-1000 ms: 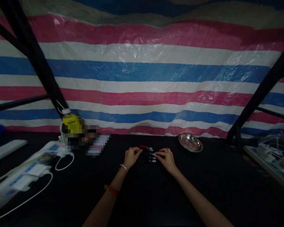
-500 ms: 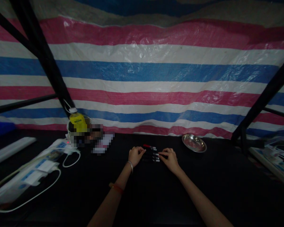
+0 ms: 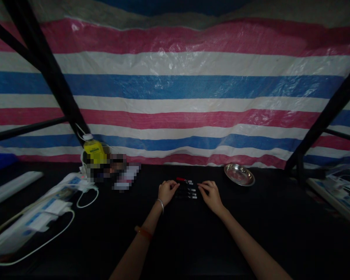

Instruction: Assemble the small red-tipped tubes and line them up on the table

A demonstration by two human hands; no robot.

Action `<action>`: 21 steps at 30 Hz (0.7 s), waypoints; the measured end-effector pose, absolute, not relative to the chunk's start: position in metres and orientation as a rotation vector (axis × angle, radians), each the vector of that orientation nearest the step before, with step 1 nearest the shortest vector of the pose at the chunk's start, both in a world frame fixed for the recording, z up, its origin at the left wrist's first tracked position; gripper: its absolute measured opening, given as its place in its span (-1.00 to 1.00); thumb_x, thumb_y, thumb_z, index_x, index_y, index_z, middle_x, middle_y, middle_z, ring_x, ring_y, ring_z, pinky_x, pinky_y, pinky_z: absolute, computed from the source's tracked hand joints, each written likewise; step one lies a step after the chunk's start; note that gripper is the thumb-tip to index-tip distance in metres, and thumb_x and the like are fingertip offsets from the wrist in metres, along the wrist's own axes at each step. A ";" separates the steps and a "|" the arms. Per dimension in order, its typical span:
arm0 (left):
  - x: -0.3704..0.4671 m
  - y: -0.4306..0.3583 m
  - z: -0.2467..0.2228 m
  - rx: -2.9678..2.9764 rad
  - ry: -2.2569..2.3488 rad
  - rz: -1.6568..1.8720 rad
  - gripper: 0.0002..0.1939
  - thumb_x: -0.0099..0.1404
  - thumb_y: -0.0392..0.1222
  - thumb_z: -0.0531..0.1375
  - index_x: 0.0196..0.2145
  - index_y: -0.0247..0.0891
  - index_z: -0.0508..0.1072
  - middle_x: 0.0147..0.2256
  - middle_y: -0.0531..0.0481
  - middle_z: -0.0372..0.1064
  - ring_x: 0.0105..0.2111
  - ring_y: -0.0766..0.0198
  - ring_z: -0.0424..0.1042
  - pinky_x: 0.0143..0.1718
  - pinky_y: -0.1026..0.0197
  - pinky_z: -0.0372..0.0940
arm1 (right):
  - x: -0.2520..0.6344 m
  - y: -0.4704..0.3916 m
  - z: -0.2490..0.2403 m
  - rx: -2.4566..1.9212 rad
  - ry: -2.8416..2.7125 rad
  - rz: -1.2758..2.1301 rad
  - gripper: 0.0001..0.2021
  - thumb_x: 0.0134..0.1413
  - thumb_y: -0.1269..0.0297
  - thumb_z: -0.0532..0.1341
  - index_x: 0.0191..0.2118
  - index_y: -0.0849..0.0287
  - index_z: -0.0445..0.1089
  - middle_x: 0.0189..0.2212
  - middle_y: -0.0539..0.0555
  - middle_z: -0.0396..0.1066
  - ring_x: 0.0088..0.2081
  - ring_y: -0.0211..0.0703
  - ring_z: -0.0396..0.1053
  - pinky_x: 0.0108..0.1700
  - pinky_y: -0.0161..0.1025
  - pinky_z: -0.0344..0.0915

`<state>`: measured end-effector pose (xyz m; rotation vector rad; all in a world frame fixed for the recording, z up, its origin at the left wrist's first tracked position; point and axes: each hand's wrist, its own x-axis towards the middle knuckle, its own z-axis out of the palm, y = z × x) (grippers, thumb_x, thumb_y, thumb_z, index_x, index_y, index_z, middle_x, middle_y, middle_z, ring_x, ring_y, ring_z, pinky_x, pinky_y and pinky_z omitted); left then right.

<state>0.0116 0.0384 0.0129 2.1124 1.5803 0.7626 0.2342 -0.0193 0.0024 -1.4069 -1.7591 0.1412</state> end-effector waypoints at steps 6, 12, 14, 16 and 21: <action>0.010 0.038 0.015 2.127 1.554 0.782 -0.71 0.25 -0.05 0.02 -0.46 -0.21 0.44 -0.52 0.08 0.35 -0.43 0.31 0.31 -0.36 0.29 0.12 | 0.263 -0.013 0.002 -1.496 -1.399 0.128 -0.66 0.16 0.15 0.00 -0.17 0.17 0.45 -0.29 0.15 0.41 -0.21 -0.06 0.27 -0.10 -0.09 0.19; 0.010 0.040 0.011 2.059 1.513 0.862 -0.66 0.25 -0.01 0.00 -0.48 -0.23 0.42 -0.56 0.08 0.31 -0.46 0.31 0.30 -0.40 0.30 0.14 | 0.287 -0.006 -0.005 -1.600 -1.308 0.360 -0.67 0.06 0.10 0.03 -0.30 0.17 0.46 -0.32 0.10 0.37 -0.25 -0.10 0.31 -0.15 -0.14 0.22; 0.010 0.039 0.011 2.027 1.495 0.906 -0.65 0.27 -0.01 -0.03 -0.49 -0.25 0.39 -0.58 0.09 0.26 -0.49 0.33 0.28 -0.42 0.30 0.14 | 0.292 -0.004 -0.006 -1.592 -1.334 0.448 -0.68 0.01 0.08 0.06 -0.34 0.18 0.47 -0.32 0.09 0.37 -0.27 -0.11 0.32 -0.16 -0.16 0.23; 0.010 0.035 0.015 2.036 1.498 0.973 -0.63 0.29 -0.01 -0.06 -0.50 -0.25 0.37 -0.58 0.08 0.22 -0.50 0.33 0.26 -0.42 0.30 0.16 | 0.296 -0.002 -0.007 -1.544 -1.350 0.541 -0.69 -0.03 0.08 0.09 -0.38 0.20 0.46 -0.33 0.09 0.39 -0.27 -0.11 0.33 -0.16 -0.17 0.22; 0.019 0.015 0.038 2.270 1.465 1.138 -0.70 0.32 -0.07 -0.05 -0.40 -0.24 0.38 -0.39 -0.01 0.28 -0.31 0.27 0.28 -0.22 0.23 0.21 | 0.309 0.000 -0.003 -1.448 -1.319 0.778 -0.69 -0.12 0.16 0.09 -0.34 0.24 0.46 -0.44 0.06 0.42 -0.36 -0.12 0.33 -0.26 -0.19 0.24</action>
